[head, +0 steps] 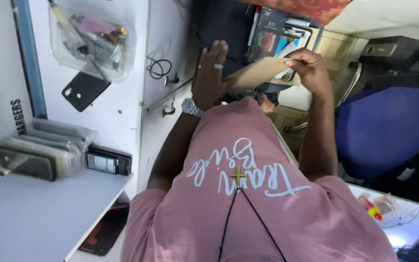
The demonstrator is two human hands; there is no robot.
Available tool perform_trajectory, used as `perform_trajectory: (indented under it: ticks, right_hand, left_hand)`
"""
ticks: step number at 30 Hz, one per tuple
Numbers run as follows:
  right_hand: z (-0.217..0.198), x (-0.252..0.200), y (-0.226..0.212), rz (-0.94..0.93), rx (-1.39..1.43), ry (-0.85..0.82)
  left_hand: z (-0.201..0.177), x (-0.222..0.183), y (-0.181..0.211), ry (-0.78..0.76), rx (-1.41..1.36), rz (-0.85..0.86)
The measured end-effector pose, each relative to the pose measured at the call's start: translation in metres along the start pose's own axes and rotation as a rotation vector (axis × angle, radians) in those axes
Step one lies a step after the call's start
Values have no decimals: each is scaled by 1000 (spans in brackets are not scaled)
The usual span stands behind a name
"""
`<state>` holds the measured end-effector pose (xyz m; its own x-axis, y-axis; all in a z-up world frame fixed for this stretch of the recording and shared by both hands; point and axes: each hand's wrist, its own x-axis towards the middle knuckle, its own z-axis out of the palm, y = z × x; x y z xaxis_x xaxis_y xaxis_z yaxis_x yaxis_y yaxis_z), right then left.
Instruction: Sorting and inspecting various mobile phone components including screens, motherboards, and frames on a repair bench.
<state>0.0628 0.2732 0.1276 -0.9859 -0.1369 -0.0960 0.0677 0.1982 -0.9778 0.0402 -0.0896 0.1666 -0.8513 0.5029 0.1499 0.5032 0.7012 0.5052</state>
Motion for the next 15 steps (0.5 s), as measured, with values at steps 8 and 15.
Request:
perform_trajectory:
  ticks: [8,15]
  right_hand:
    - [32,44,-80,-315,403,49]
    - [86,16,19,49,253,244]
  left_hand:
    - [-18,18,10,125,-510,-325]
    - [35,15,-11,133,-646,-401]
